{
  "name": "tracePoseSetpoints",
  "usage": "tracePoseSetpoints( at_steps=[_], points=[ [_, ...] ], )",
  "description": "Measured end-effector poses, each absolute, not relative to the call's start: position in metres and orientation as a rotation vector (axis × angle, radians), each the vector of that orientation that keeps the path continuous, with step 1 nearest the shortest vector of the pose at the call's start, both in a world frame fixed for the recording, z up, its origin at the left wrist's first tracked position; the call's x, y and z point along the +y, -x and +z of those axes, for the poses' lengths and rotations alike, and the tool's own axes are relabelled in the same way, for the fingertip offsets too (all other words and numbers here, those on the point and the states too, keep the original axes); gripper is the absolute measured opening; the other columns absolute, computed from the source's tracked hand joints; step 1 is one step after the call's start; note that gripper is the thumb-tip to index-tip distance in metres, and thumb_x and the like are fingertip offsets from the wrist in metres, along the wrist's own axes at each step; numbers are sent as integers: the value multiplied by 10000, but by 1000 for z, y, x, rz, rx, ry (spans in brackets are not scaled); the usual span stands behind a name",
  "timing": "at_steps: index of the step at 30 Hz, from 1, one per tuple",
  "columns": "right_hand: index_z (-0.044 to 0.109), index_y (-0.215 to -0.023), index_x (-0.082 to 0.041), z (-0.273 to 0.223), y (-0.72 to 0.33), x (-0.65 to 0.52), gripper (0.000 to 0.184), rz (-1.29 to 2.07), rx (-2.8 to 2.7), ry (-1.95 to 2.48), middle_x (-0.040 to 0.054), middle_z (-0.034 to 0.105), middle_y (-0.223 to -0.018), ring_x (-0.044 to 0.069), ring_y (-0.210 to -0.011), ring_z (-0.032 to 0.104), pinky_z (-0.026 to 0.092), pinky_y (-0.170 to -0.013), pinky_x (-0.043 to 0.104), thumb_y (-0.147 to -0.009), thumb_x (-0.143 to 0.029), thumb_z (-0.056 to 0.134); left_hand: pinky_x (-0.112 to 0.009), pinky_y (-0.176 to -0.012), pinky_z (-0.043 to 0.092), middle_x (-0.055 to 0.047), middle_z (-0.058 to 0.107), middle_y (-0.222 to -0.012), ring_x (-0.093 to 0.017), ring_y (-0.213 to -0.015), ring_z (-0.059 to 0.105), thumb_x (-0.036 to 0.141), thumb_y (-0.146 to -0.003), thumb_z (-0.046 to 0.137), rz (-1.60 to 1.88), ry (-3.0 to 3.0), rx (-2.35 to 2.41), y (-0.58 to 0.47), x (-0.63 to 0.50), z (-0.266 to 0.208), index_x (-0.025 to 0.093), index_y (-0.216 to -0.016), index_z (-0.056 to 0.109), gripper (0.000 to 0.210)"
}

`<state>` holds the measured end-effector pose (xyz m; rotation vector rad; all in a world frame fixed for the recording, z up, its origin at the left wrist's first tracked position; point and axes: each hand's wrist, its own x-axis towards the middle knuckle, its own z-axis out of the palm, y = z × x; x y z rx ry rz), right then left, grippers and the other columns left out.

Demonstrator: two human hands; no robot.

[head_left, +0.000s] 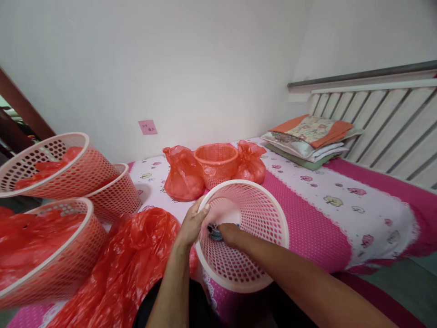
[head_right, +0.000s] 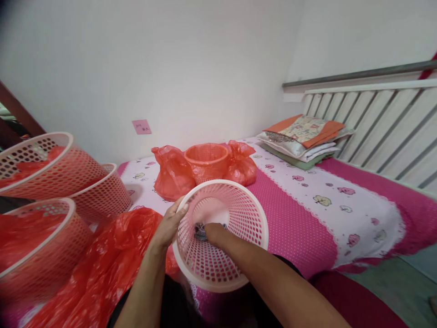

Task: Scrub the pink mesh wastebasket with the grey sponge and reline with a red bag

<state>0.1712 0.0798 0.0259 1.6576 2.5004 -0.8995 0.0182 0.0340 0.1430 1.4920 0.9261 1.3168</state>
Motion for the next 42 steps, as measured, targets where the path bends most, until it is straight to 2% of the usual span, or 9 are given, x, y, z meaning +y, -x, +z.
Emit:
tracePoseSetpoints(
  at_steps=[5, 10, 21, 25, 27, 30, 34, 38, 42],
  points=[
    [690, -1188, -156, 36, -176, 81, 305, -950, 2489, -1587, 78, 717, -1186, 252, -1035, 703, 594, -907, 445, -957, -354, 716, -465, -1227, 351, -97, 678, -1447, -325, -1397, 558, 527, -890, 708, 1320, -1491, 929, -19, 36, 141, 223, -1322, 718, 528],
    [771, -991, -138, 54, -184, 74, 268, -1022, 2554, -1528, 136, 787, -1024, 341, -978, 731, 547, -868, 405, -732, -70, 760, -449, -1224, 349, -91, 674, -1452, -314, -1399, 555, 490, -921, 691, 1320, -1506, 899, -17, 41, 135, 238, -1347, 703, 495],
    [675, -1117, -183, 75, -183, 37, 270, -1754, 2658, -1555, 61, 779, -1071, 211, -924, 730, 566, -817, 306, -854, -171, 613, -435, -1209, 356, -87, 679, -1442, -307, -1371, 573, 478, -931, 679, 1306, -1512, 888, -18, 37, 136, 230, -1358, 690, 493],
    [674, -1035, -200, 83, -186, 18, 270, -2333, 2563, -1462, 10, 745, -908, 198, -789, 702, 560, -714, 300, -769, -172, 637, -423, -1173, 393, -92, 698, -1413, -317, -1349, 588, 502, -902, 708, 1324, -1462, 921, -17, 37, 134, 207, -1336, 700, 524],
    [683, -1002, -199, 90, -189, 7, 299, -2435, 2526, -1419, -9, 720, -852, 189, -740, 676, 531, -657, 277, -711, -153, 633, -415, -1156, 408, -89, 704, -1405, -316, -1345, 589, 506, -901, 707, 1320, -1461, 928, -17, 36, 135, 205, -1333, 700, 527],
    [688, -927, -185, 104, -196, -9, 299, -2421, 2539, -1375, -30, 682, -784, 171, -722, 632, 492, -648, 255, -646, -114, 612, -409, -1164, 396, -83, 703, -1407, -304, -1341, 593, 496, -915, 690, 1312, -1495, 905, -18, 35, 138, 212, -1344, 694, 514],
    [625, -777, -186, 118, -207, -27, 110, -2357, 2716, -1132, -49, 624, -733, 140, -724, 552, 455, -696, 245, -690, -119, 615, -417, -1183, 380, -91, 711, -1396, -311, -1349, 590, 500, -895, 713, 1322, -1496, 914, -19, 35, 141, 210, -1310, 719, 506],
    [551, -722, -198, 120, -222, -39, 95, -2040, 2834, -1081, -51, 588, -716, 122, -679, 500, 391, -651, 235, -719, -110, 584, -425, -1186, 381, -95, 698, -1417, -312, -1360, 583, 488, -903, 711, 1308, -1482, 895, -19, 34, 140, 216, -1333, 705, 509],
    [548, -736, -203, 114, -240, -50, 174, -1595, 2944, -1139, -26, 639, -780, 150, -757, 557, 390, -727, 258, -642, -58, 539, -429, -1195, 371, -92, 687, -1432, -309, -1373, 573, 475, -917, 702, 1292, -1494, 881, -18, 35, 138, 222, -1344, 697, 496]
  ],
)
